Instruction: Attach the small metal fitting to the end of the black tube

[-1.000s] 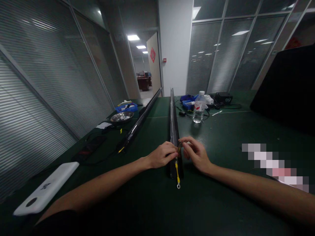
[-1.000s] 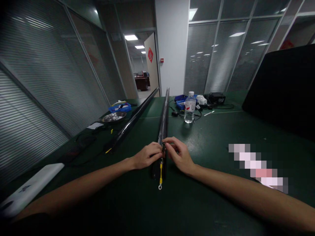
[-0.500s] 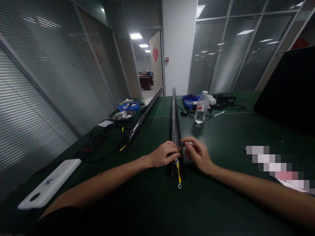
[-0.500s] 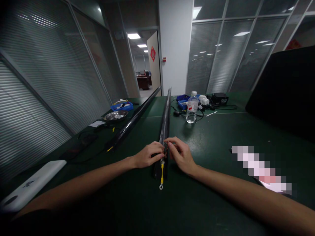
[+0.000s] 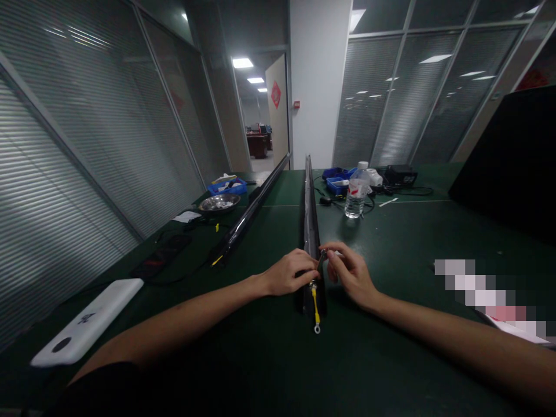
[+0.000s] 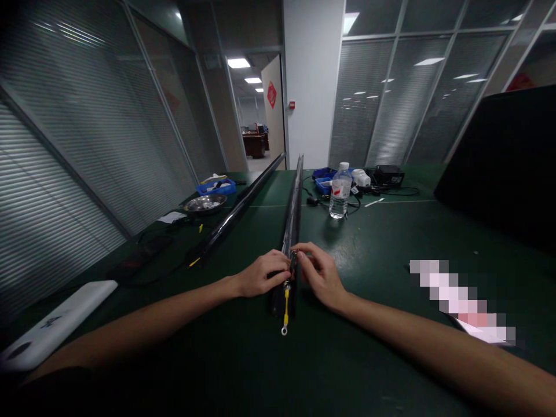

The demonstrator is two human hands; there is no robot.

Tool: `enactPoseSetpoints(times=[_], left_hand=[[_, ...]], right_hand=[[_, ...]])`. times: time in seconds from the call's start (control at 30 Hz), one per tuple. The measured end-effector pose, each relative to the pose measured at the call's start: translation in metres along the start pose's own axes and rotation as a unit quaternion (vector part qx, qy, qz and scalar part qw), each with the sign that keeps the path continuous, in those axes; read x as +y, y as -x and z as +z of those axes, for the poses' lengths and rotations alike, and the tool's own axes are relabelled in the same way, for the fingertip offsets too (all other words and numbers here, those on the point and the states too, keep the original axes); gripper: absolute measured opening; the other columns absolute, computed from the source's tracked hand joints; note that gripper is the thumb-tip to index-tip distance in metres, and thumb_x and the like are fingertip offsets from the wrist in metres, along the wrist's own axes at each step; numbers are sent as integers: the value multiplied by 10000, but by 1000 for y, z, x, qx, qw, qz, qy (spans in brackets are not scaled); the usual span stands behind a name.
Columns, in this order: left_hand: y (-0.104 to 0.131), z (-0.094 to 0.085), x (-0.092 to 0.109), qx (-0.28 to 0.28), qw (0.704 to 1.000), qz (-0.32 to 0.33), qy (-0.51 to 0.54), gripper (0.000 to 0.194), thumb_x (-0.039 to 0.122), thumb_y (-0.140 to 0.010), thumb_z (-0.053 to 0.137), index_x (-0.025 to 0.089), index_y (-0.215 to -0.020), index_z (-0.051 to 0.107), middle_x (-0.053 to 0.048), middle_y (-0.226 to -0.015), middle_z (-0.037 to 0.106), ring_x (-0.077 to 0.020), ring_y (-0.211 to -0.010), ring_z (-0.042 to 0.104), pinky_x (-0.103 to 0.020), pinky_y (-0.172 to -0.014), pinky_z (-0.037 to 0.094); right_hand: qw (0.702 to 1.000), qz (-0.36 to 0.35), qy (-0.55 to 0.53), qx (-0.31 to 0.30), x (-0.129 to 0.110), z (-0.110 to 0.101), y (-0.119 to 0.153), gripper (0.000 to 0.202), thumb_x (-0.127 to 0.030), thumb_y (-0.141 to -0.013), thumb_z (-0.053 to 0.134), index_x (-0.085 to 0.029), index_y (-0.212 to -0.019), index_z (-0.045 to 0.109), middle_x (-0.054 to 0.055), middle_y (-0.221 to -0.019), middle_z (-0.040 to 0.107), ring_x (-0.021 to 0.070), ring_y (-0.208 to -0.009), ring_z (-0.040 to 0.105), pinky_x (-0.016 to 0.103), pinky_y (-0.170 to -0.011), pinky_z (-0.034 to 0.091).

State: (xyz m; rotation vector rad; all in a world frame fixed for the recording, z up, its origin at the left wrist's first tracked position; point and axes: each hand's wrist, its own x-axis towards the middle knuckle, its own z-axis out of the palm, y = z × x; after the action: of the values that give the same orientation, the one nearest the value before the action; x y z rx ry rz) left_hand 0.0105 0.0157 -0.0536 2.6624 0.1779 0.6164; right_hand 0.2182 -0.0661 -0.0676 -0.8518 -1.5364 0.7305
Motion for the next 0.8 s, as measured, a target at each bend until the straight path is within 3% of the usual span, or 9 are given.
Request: enactPoseSetpoints(times=[0.8], left_hand=[[1,-1,0,-6,1000,-10,8,277,278,-1100,460,160,-1012,694,-83,-1083,741,-218,-1098,651,-395,-1087,419]], right_hand=[[1000,7,-3,-3,3,0,1,272,-434,-1072,568,-199,-1183,648,-50,-634,515,137,-518,533,243,-480,442]])
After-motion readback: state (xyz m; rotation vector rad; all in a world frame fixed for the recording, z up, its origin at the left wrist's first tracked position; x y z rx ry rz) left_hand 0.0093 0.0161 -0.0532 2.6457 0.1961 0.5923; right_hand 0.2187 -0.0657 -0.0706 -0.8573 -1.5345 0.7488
